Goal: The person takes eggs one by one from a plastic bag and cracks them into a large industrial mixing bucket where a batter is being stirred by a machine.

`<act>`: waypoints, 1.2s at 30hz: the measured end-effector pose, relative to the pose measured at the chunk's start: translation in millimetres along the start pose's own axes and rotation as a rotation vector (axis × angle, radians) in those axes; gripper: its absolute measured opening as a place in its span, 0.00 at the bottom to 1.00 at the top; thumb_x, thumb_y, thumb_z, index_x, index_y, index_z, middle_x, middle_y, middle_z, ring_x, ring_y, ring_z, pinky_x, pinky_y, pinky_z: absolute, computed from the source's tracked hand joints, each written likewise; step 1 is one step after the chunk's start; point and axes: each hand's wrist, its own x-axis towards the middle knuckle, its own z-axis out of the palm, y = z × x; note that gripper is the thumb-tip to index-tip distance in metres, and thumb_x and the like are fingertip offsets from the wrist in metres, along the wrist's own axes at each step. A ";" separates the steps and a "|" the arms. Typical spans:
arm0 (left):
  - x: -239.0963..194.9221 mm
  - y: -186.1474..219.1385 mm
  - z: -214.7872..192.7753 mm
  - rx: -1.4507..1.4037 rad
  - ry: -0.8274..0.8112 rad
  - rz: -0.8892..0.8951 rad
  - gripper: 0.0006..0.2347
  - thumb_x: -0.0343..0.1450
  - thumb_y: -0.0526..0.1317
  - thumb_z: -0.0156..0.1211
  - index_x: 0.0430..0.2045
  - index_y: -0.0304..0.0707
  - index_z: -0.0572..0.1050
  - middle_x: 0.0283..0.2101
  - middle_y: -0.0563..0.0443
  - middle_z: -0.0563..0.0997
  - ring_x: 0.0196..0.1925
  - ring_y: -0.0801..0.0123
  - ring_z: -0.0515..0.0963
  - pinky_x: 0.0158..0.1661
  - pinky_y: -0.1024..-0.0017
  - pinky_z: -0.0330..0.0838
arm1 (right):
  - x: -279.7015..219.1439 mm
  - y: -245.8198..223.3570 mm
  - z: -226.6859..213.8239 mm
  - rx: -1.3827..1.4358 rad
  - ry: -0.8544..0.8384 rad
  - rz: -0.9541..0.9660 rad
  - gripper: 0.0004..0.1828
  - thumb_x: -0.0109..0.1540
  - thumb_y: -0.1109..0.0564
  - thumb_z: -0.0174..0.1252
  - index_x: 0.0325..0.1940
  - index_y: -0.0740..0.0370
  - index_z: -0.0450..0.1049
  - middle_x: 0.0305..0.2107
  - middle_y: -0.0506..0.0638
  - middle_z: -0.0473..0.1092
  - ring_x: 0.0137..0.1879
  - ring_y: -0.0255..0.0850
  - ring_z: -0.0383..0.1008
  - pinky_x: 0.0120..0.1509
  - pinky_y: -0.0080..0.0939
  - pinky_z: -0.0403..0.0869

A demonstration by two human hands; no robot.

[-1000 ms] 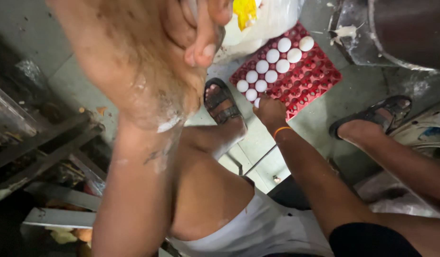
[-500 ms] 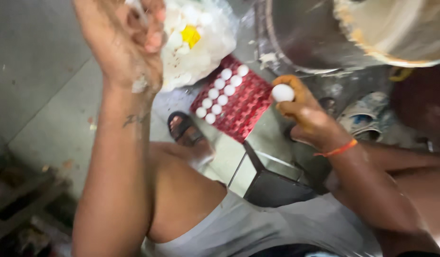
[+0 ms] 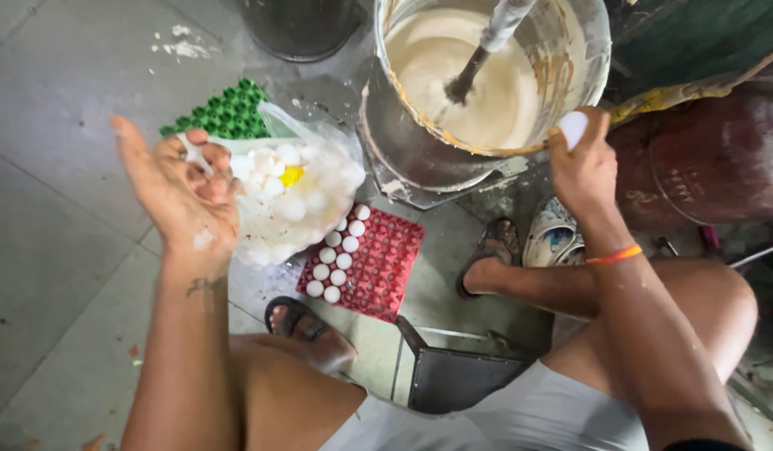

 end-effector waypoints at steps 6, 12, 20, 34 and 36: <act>5.1 -2.1 -0.6 0.041 -0.013 -0.001 0.32 0.71 0.70 0.52 0.39 0.32 0.68 0.24 0.44 0.74 0.16 0.71 0.64 0.18 0.78 0.56 | 15.0 -14.8 -17.7 0.503 -0.105 0.204 0.18 0.76 0.57 0.55 0.67 0.65 0.59 0.41 0.65 0.72 0.41 0.57 0.73 0.45 0.55 0.74; 4.5 -2.2 -4.4 0.054 -0.033 0.028 0.31 0.72 0.69 0.52 0.40 0.32 0.68 0.24 0.42 0.75 0.16 0.69 0.63 0.19 0.77 0.55 | 43.4 -5.4 -0.7 0.124 -0.069 -0.211 0.17 0.79 0.62 0.54 0.68 0.66 0.55 0.44 0.67 0.73 0.47 0.60 0.77 0.49 0.55 0.76; -2.9 3.4 -5.6 0.034 -0.049 0.044 0.30 0.72 0.69 0.51 0.38 0.33 0.68 0.24 0.42 0.74 0.15 0.70 0.61 0.19 0.75 0.56 | 82.5 12.4 -6.3 -0.079 0.058 -0.626 0.32 0.77 0.67 0.45 0.75 0.76 0.32 0.44 0.65 0.71 0.39 0.55 0.76 0.42 0.48 0.76; -10.8 -3.2 6.4 0.147 -0.118 0.047 0.29 0.74 0.67 0.45 0.39 0.32 0.69 0.24 0.46 0.75 0.16 0.76 0.62 0.17 0.80 0.54 | 99.5 37.7 -7.1 -0.315 0.098 -0.505 0.26 0.69 0.71 0.52 0.67 0.87 0.50 0.46 0.68 0.67 0.47 0.57 0.72 0.49 0.53 0.72; -14.6 -6.7 11.4 0.229 -0.138 0.079 0.31 0.73 0.68 0.44 0.38 0.31 0.70 0.25 0.48 0.75 0.16 0.77 0.63 0.16 0.80 0.54 | 92.3 40.9 -6.9 -0.336 0.085 -0.460 0.26 0.68 0.70 0.52 0.67 0.84 0.52 0.47 0.68 0.67 0.48 0.57 0.72 0.50 0.53 0.72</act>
